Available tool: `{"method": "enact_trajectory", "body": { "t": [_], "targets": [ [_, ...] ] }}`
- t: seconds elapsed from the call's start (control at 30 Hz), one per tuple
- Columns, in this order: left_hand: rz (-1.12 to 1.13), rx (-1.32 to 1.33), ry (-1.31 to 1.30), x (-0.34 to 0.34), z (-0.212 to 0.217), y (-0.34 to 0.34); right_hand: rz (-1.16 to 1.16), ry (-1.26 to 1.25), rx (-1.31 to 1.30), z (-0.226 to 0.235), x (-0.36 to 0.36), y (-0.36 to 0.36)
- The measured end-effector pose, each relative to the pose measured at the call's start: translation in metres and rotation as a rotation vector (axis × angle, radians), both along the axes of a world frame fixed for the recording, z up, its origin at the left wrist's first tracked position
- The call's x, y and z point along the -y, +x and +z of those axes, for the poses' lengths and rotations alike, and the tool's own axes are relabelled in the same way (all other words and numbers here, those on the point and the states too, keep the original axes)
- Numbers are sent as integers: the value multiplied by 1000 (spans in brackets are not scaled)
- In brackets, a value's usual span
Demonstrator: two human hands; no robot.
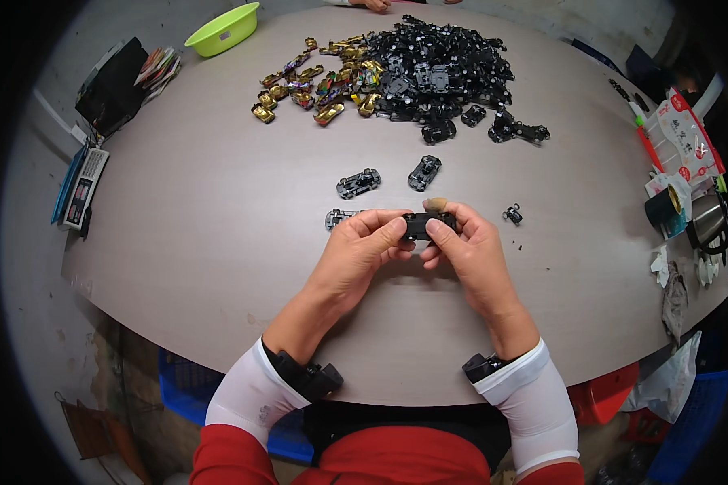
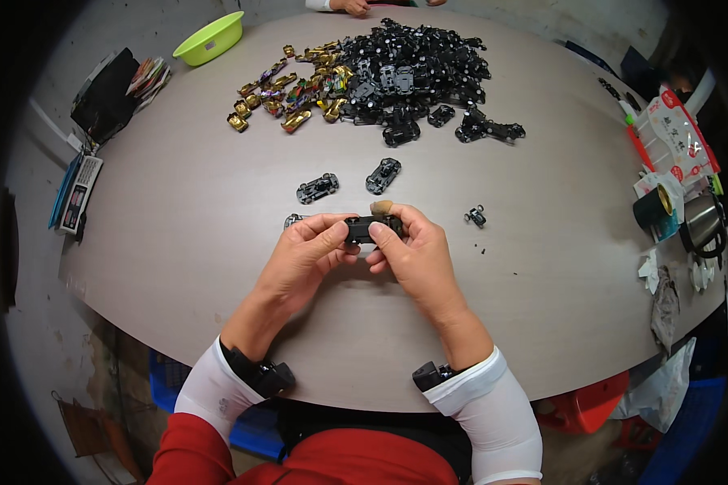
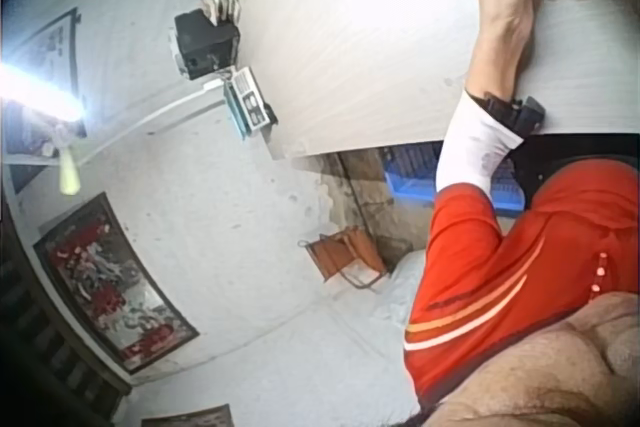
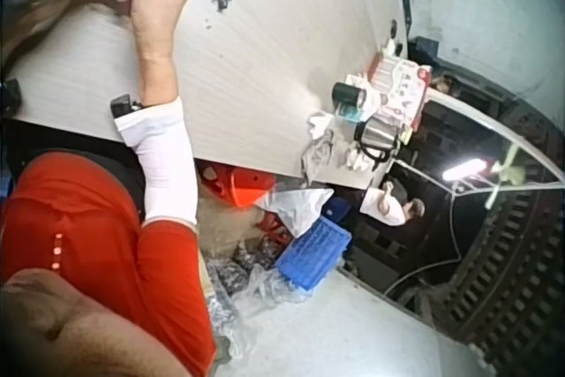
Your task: The person assembles small toy cars by hand at a table. They pick up a black chassis and a colorful body, fit them together, and place the completed unit on the table. The process is repeated with multiple car parts from piles on the table.
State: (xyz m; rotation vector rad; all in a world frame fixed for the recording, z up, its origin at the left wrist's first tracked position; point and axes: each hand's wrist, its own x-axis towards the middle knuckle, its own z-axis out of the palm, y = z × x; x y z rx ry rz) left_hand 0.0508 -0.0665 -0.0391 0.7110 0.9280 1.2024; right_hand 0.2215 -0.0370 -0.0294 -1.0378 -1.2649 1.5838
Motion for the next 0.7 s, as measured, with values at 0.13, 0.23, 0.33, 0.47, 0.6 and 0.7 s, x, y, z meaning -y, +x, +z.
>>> {"method": "enact_trajectory", "body": {
  "t": [0.13, 0.23, 0.33, 0.47, 0.6, 0.7],
  "targets": [
    [81, -89, 46, 2, -5, 5, -133, 418, 230, -14, 2, -8],
    [73, 97, -16, 2, 0, 5, -140, 298, 162, -8, 4, -8],
    [35, 208, -54, 0, 4, 1, -112, 119, 66, -4, 1, -5],
    [25, 176, -51, 0, 1, 0, -97, 107, 69, -5, 0, -4],
    [31, 122, -38, 0, 2, -1, -87, 109, 63, -5, 0, -4],
    [29, 83, -41, 0, 4, -2, -84, 108, 76, -4, 0, -3]
  ]
}}
